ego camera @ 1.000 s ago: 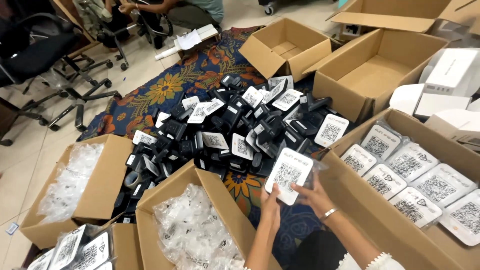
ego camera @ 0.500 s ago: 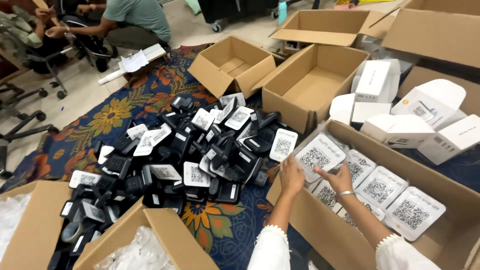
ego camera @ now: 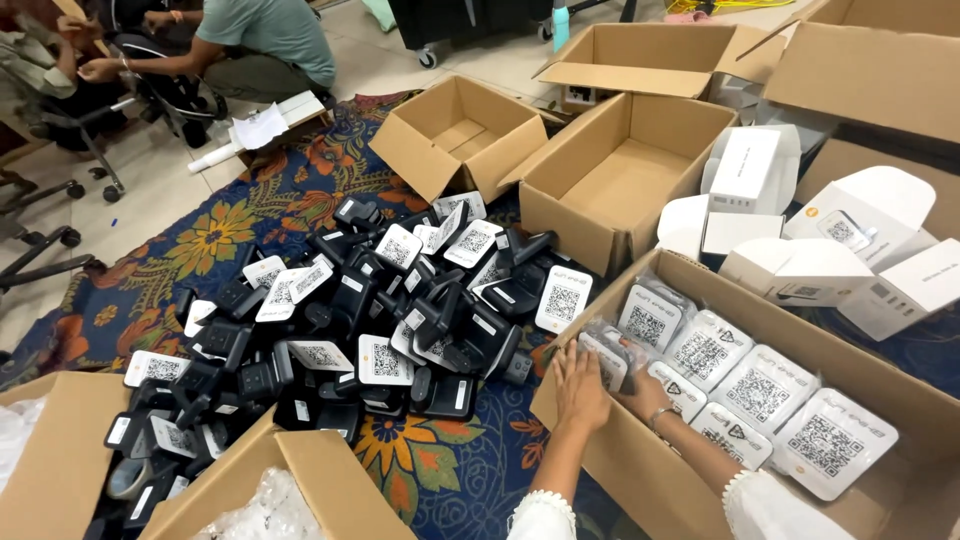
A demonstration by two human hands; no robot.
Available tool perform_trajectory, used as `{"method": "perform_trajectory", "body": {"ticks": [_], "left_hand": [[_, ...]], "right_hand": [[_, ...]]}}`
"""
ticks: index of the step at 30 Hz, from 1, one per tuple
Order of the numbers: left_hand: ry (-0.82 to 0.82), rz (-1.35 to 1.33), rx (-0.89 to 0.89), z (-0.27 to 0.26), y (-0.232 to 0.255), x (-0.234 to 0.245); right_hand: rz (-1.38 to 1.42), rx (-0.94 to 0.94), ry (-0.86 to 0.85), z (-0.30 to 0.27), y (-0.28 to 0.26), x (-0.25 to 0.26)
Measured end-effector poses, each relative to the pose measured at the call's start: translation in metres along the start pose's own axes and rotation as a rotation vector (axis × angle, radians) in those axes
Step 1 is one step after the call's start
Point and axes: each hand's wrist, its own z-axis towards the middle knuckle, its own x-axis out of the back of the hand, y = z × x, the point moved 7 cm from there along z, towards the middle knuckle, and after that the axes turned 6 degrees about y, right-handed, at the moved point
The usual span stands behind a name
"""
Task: The person sorts and packs handheld electronic devices with QR codes into cardboard boxes.
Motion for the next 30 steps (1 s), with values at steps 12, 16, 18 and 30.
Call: {"method": "perform_trajectory", "body": {"ticks": [12,16,18,30], "left_hand": [[0.376,-0.369,0.011,-0.133,-0.035,0.133],[0.598,-0.306,0.21,-0.214,-0.109,0.187],[0.693,-0.213,0.345,-0.267,-0.151,0.216],[0.471,-0.092,0.864,-0.538,-0.289,0.18]], "right_hand": [[-0.316,0.334,0.357,-0.065,-0.133,0.024],[-0.107,0.336,0.096,-0.159,-0.229,-0.039],[0.157,0.69,-0.146,-0.206,-0.262,-0.096],[-0.31,0.836,-0.885,-0.42,-0.245,-0.332]]}}
